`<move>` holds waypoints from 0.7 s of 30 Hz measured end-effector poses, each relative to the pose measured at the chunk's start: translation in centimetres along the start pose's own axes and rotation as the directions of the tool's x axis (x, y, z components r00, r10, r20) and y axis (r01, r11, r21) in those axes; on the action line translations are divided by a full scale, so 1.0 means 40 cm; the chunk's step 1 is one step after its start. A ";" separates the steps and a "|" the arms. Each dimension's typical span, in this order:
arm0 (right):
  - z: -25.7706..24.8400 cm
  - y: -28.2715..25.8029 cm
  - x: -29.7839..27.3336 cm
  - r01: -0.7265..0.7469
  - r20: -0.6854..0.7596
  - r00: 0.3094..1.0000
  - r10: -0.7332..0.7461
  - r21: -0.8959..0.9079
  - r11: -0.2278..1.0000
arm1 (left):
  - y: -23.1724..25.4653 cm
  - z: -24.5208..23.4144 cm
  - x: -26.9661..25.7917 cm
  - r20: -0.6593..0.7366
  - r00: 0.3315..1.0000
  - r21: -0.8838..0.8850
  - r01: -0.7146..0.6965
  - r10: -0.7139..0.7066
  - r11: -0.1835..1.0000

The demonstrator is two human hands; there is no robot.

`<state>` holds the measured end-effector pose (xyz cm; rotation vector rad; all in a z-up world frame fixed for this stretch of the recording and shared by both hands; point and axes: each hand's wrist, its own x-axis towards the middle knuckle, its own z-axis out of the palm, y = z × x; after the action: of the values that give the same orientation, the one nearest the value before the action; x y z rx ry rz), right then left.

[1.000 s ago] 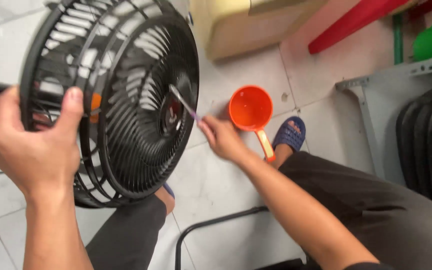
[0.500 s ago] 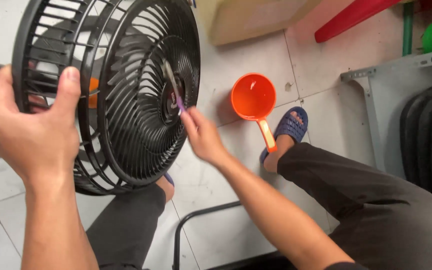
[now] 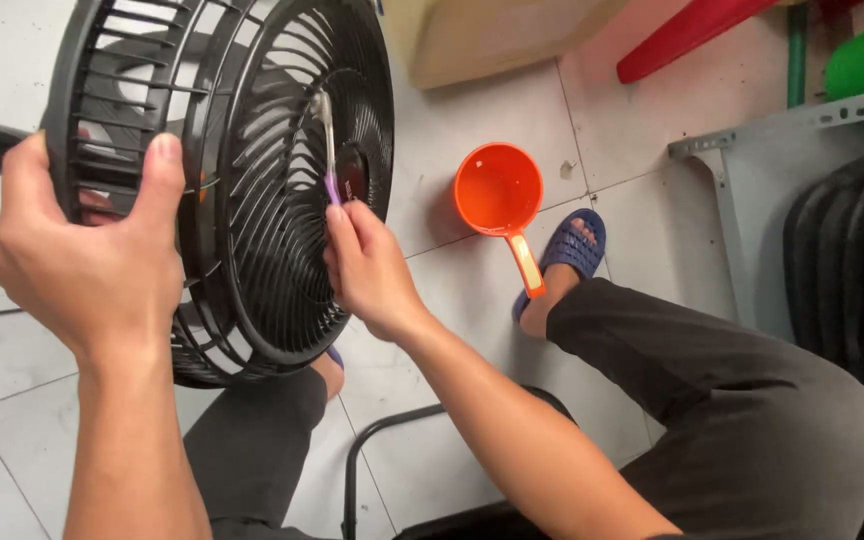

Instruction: Cleaning a fan grill by scrubbing it with a toothbrush dipped in water.

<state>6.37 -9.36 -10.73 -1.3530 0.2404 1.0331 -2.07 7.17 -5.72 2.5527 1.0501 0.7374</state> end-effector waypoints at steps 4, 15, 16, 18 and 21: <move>-0.066 0.047 0.009 0.101 -0.087 0.987 -0.137 -0.328 0.939 | 0.007 0.012 0.039 -0.029 1.000 -0.005 -0.006 0.006 1.000; -0.188 0.108 0.034 0.240 0.024 0.948 -0.318 -0.711 0.661 | -0.005 0.025 0.029 -0.036 0.999 0.083 -0.025 0.028 0.996; -0.231 0.112 0.030 0.310 0.098 0.929 -0.356 -0.731 0.608 | -0.012 0.032 0.022 -0.022 0.998 0.040 -0.054 0.055 0.998; -0.271 0.063 0.068 0.437 0.223 0.882 -0.415 -0.718 0.542 | -0.023 0.008 0.069 -0.062 0.994 0.031 -0.091 0.093 0.995; -0.382 -0.022 0.066 0.423 0.326 0.872 -0.365 -0.878 0.225 | -0.015 0.010 0.064 0.018 0.991 -0.030 -0.130 0.131 0.991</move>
<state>14.68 -21.39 -16.02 -2.2777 -0.9150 0.7129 -0.65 9.39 -5.44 2.6174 0.8664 0.7526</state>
